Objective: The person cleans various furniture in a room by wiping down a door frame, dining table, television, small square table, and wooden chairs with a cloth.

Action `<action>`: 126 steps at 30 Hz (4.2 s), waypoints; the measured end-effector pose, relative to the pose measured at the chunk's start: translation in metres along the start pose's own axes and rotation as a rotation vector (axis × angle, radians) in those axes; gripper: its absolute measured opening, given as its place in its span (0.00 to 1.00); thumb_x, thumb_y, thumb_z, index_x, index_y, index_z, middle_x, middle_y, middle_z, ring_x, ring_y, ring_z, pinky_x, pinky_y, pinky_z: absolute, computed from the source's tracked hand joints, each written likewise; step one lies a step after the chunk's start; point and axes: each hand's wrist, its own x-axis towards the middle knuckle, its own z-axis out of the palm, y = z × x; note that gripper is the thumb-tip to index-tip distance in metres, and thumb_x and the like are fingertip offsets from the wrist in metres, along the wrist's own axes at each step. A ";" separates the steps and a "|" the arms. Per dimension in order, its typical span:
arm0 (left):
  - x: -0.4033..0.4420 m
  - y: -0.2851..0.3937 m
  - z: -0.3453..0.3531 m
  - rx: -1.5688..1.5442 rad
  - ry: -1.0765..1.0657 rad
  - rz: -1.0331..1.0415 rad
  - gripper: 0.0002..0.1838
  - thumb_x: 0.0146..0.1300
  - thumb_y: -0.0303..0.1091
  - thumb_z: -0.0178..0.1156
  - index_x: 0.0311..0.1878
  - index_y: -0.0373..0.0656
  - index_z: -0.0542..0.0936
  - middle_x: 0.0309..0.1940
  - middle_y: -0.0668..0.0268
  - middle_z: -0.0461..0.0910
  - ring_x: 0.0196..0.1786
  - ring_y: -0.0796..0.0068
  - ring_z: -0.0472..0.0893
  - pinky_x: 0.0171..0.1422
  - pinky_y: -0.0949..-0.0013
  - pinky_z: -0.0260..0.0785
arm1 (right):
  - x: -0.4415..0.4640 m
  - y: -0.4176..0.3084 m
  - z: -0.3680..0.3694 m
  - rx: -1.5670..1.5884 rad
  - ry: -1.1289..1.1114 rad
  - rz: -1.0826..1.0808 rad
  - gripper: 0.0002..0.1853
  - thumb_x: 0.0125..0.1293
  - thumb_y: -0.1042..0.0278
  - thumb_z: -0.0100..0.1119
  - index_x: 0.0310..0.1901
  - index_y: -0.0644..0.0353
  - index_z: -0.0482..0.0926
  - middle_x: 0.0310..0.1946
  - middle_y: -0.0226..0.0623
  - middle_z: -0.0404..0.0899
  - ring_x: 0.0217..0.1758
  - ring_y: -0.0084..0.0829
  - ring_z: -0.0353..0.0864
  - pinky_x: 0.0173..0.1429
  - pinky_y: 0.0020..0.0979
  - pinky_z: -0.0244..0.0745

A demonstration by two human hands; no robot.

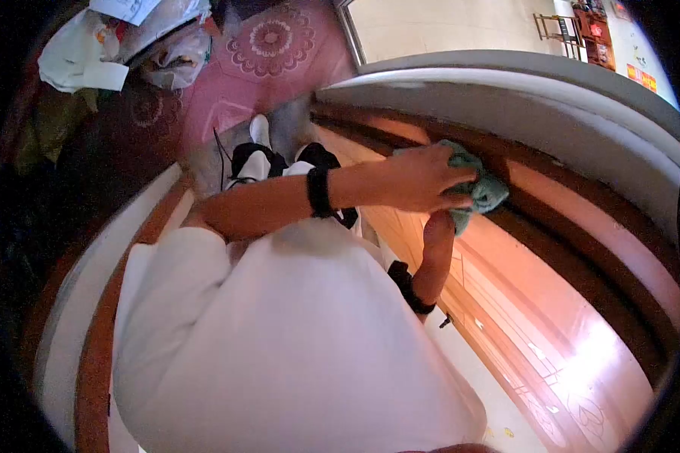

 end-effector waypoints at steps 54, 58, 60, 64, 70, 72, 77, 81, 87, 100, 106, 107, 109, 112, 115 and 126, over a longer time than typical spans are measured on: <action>0.226 -0.150 0.014 -0.676 -0.973 0.244 0.29 0.56 0.35 0.70 0.60 0.42 0.73 0.53 0.51 0.72 0.51 0.48 0.78 0.57 0.57 0.72 | 0.106 -0.030 0.116 -0.248 0.899 0.479 0.21 0.67 0.63 0.64 0.55 0.68 0.77 0.53 0.57 0.80 0.59 0.51 0.79 0.64 0.44 0.70; 0.242 -0.113 0.034 -0.661 -0.770 0.373 0.32 0.60 0.31 0.64 0.65 0.36 0.64 0.60 0.43 0.66 0.61 0.41 0.71 0.65 0.50 0.67 | 0.125 -0.033 0.079 -0.375 1.166 0.165 0.20 0.63 0.68 0.68 0.54 0.68 0.78 0.51 0.55 0.81 0.55 0.52 0.80 0.62 0.44 0.70; 0.242 -0.086 0.037 -0.765 -0.760 0.332 0.32 0.66 0.29 0.58 0.69 0.34 0.56 0.66 0.39 0.57 0.63 0.35 0.68 0.70 0.48 0.64 | 0.120 -0.028 0.068 -0.393 1.179 0.186 0.20 0.63 0.68 0.68 0.53 0.68 0.77 0.51 0.54 0.80 0.54 0.52 0.80 0.61 0.45 0.71; 0.215 -0.079 0.073 -0.786 -0.635 0.536 0.32 0.54 0.29 0.65 0.63 0.35 0.69 0.63 0.44 0.68 0.62 0.40 0.73 0.66 0.53 0.69 | 0.111 0.029 0.053 -0.065 1.285 0.038 0.20 0.62 0.67 0.67 0.53 0.67 0.77 0.51 0.54 0.80 0.51 0.50 0.81 0.55 0.44 0.75; 0.202 -0.090 0.077 -0.716 -0.852 0.612 0.34 0.55 0.30 0.65 0.65 0.34 0.65 0.67 0.45 0.64 0.65 0.39 0.70 0.69 0.52 0.67 | 0.106 0.013 0.070 -0.258 1.278 0.208 0.19 0.62 0.73 0.64 0.55 0.67 0.77 0.53 0.49 0.79 0.56 0.45 0.79 0.61 0.44 0.73; 0.199 -0.098 0.079 -0.690 -0.899 0.599 0.34 0.56 0.31 0.65 0.66 0.34 0.64 0.69 0.44 0.61 0.66 0.39 0.69 0.70 0.51 0.66 | 0.106 0.022 0.077 0.028 1.336 0.196 0.20 0.61 0.75 0.64 0.55 0.67 0.77 0.54 0.48 0.79 0.58 0.44 0.79 0.63 0.45 0.71; 0.190 -0.113 0.089 -0.665 -0.964 0.496 0.38 0.54 0.35 0.65 0.67 0.33 0.63 0.67 0.42 0.64 0.65 0.39 0.70 0.69 0.51 0.67 | 0.091 0.064 0.093 -0.063 1.200 0.255 0.25 0.67 0.76 0.58 0.65 0.63 0.69 0.60 0.37 0.73 0.61 0.31 0.76 0.64 0.32 0.72; 0.182 -0.132 0.090 -0.619 -1.149 0.298 0.32 0.58 0.35 0.64 0.62 0.32 0.63 0.62 0.41 0.65 0.62 0.38 0.70 0.66 0.50 0.66 | 0.084 0.067 0.110 -0.323 1.167 0.337 0.20 0.62 0.76 0.61 0.56 0.67 0.76 0.55 0.54 0.78 0.59 0.54 0.77 0.63 0.47 0.69; 0.193 -0.135 0.091 -0.517 -1.343 0.422 0.41 0.53 0.45 0.68 0.63 0.30 0.62 0.51 0.36 0.75 0.56 0.38 0.76 0.59 0.49 0.71 | 0.059 0.039 0.136 -0.328 1.113 0.521 0.16 0.66 0.70 0.62 0.53 0.70 0.78 0.50 0.57 0.81 0.55 0.61 0.78 0.59 0.48 0.71; 0.255 -0.006 0.061 -1.187 -1.531 0.803 0.41 0.46 0.47 0.70 0.64 0.38 0.71 0.55 0.52 0.76 0.57 0.49 0.76 0.61 0.54 0.71 | 0.011 -0.058 0.168 -0.454 1.795 0.350 0.31 0.69 0.57 0.62 0.64 0.74 0.70 0.61 0.54 0.74 0.62 0.44 0.76 0.66 0.44 0.69; 0.264 -0.056 0.094 -0.973 -1.649 0.931 0.33 0.44 0.52 0.70 0.49 0.40 0.77 0.42 0.56 0.78 0.46 0.54 0.78 0.49 0.56 0.73 | 0.027 -0.068 0.182 -0.129 1.515 0.498 0.33 0.62 0.66 0.68 0.67 0.69 0.68 0.63 0.51 0.74 0.65 0.46 0.74 0.70 0.45 0.65; 0.267 -0.051 0.098 -0.980 -1.671 0.958 0.33 0.44 0.52 0.70 0.49 0.40 0.77 0.42 0.56 0.78 0.46 0.54 0.78 0.49 0.56 0.73 | 0.012 -0.074 0.174 -0.131 1.549 0.503 0.33 0.62 0.66 0.68 0.67 0.69 0.68 0.63 0.51 0.74 0.65 0.46 0.74 0.70 0.45 0.65; 0.279 -0.039 0.105 -0.991 -1.635 1.190 0.27 0.42 0.52 0.70 0.37 0.40 0.76 0.34 0.60 0.77 0.42 0.56 0.77 0.45 0.58 0.72 | -0.019 -0.083 0.159 -0.019 1.130 0.737 0.35 0.61 0.65 0.70 0.67 0.67 0.68 0.64 0.51 0.73 0.66 0.45 0.73 0.70 0.45 0.65; 0.292 0.003 0.106 -1.130 -1.583 1.287 0.24 0.42 0.50 0.71 0.31 0.40 0.73 0.31 0.61 0.76 0.39 0.59 0.76 0.40 0.61 0.71 | -0.007 -0.096 0.142 0.035 0.930 0.883 0.35 0.60 0.64 0.71 0.67 0.66 0.69 0.63 0.51 0.74 0.66 0.47 0.73 0.70 0.44 0.65; 0.296 0.015 0.105 -1.147 -1.617 1.361 0.24 0.42 0.49 0.71 0.32 0.39 0.74 0.31 0.60 0.76 0.38 0.58 0.76 0.40 0.61 0.71 | 0.023 -0.092 0.143 0.035 0.949 0.937 0.35 0.59 0.63 0.72 0.66 0.66 0.70 0.63 0.51 0.74 0.66 0.48 0.73 0.69 0.44 0.65; 0.321 0.024 0.084 -1.100 -1.829 1.164 0.25 0.46 0.48 0.72 0.39 0.38 0.76 0.34 0.57 0.77 0.41 0.53 0.79 0.44 0.55 0.71 | 0.050 -0.160 0.127 -0.017 1.314 1.131 0.26 0.63 0.61 0.66 0.59 0.67 0.76 0.57 0.54 0.78 0.59 0.53 0.78 0.63 0.45 0.71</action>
